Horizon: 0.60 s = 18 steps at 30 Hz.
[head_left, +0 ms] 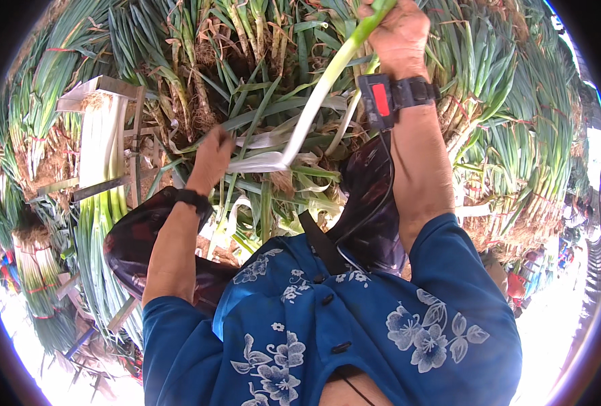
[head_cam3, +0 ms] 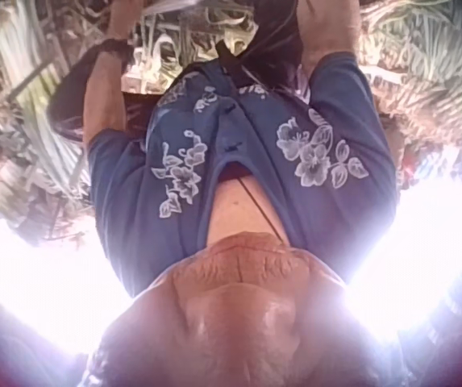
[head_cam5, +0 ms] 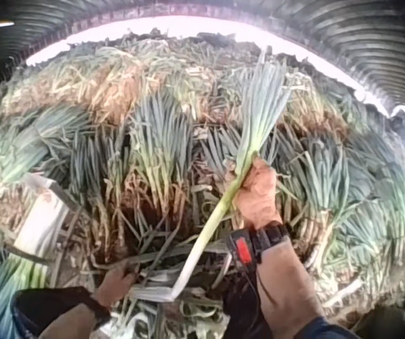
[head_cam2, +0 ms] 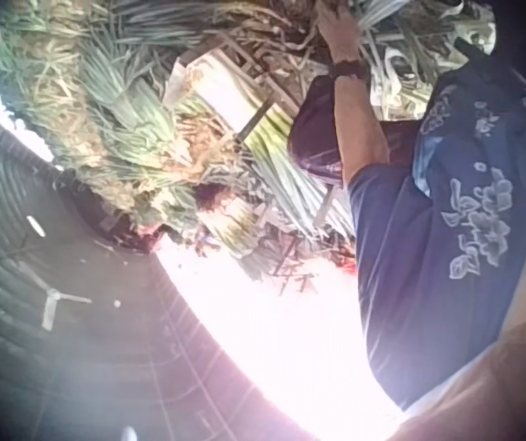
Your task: The person peels the outer layers from green onions by hand, places the cleaned onions into a metal tray, and clears away the discarded peels. Then, the person gathers more uncleaned green onions from a pile to repeat the process.
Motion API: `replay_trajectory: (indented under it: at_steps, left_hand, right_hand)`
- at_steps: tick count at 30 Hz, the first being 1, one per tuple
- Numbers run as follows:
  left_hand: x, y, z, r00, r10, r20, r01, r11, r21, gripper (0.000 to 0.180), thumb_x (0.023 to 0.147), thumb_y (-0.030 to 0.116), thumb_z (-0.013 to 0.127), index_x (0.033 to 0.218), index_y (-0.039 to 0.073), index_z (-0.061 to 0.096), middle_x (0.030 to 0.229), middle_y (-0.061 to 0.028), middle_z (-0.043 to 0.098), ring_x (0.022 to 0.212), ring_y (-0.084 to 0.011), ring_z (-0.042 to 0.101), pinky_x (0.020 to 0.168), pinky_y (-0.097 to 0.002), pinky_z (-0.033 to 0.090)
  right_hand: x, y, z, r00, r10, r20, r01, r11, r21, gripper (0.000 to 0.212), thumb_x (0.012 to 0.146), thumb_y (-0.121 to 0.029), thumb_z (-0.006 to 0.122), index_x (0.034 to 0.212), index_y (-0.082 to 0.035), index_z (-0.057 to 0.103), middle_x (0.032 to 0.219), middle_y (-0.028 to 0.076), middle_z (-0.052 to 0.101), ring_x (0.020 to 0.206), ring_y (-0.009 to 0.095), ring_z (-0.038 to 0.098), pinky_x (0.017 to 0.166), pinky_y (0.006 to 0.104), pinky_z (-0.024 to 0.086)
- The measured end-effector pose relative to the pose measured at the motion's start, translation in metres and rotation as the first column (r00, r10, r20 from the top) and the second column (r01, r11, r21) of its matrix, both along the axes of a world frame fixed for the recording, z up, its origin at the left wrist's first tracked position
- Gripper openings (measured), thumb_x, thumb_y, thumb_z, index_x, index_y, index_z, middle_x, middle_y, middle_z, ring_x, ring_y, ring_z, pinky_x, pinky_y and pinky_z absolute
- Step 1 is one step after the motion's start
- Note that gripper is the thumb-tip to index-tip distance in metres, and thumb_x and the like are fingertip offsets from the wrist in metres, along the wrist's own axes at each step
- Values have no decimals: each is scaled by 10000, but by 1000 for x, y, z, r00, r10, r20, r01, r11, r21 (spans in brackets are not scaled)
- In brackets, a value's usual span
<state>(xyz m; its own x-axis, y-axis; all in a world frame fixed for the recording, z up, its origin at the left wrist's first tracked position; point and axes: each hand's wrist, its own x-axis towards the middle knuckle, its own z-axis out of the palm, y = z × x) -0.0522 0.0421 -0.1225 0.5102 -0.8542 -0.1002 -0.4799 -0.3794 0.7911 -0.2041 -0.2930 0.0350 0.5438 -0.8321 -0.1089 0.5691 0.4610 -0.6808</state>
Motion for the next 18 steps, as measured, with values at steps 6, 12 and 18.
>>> replay_trajectory:
  at_steps: [6,12,18]
  left_hand:
    - [-11,138,-78,706,-669,-233,414,122,902,365,768,210,520,1038,6,656,1141,-268,585,1031,-366,601,887,-454,469]
    - [16,3,23,972,-128,195,56,940,335,219,843,156,492,960,14,609,934,-236,631,910,-403,606,804,-425,490]
    - [-10,-119,151,905,-7,-425,-147,933,-330,369,873,189,597,1153,-47,557,1021,-101,642,922,-140,583,823,-262,458]
  right_hand:
    - [-33,-31,-1,983,-182,9,178,952,-248,350,981,-287,315,1039,-3,510,888,136,582,822,269,548,744,379,454]
    - [4,14,0,997,48,-59,-55,990,-130,297,960,-245,428,1109,-1,505,993,150,618,962,272,599,870,401,468]
    - [40,62,-10,958,248,-145,-271,948,-167,193,902,-218,566,1026,-70,579,938,29,625,852,143,587,750,311,467]
